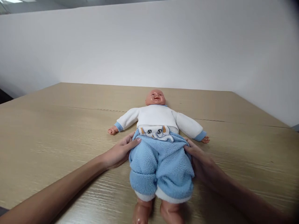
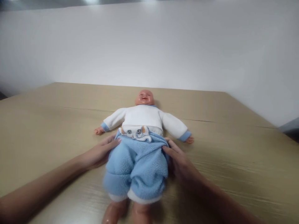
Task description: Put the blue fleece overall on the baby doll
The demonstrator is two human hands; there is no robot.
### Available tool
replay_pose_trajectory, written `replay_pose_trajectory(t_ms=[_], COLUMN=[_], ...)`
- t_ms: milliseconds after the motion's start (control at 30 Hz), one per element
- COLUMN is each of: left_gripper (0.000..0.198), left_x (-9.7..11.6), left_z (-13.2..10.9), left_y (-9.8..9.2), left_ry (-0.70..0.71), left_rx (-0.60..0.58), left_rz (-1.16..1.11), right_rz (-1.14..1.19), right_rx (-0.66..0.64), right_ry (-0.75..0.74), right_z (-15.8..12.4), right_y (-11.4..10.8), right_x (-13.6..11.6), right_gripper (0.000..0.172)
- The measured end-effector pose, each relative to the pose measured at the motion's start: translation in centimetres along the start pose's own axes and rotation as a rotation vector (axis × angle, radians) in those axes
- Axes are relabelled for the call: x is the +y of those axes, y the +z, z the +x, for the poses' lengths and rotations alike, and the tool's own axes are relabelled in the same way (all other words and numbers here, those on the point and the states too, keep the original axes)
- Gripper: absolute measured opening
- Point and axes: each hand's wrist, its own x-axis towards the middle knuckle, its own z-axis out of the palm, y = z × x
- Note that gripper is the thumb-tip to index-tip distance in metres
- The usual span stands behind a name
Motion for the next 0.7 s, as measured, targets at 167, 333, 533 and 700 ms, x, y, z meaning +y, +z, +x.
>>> replay_pose_trajectory(t_ms=[167,333,533,700], left_gripper=[0.043,0.036,0.041,0.049], left_x=[1.8,5.2,7.3,6.2], left_z=[0.0,0.3,3.1,5.1], left_y=[-0.4,-1.2,-1.2,-2.2], left_ry=[0.040,0.162,0.266,0.246], left_rx=[0.006,-0.001,0.031,0.093], left_rz=[0.175,0.505,0.731,0.628], right_rz=[-0.139,-0.408,-0.358,-0.479], right_rx=[-0.082,-0.170,0.063,0.240], right_ry=[-0.094,-0.201,-0.379,-0.423], right_z=[0.5,0.3,3.7,6.8], right_y=[-1.6,-2.8,-0.3,0.1], right_x=[-0.7,-3.2,-4.3,-4.1], right_gripper=[0.034,0.026,0.018,0.022])
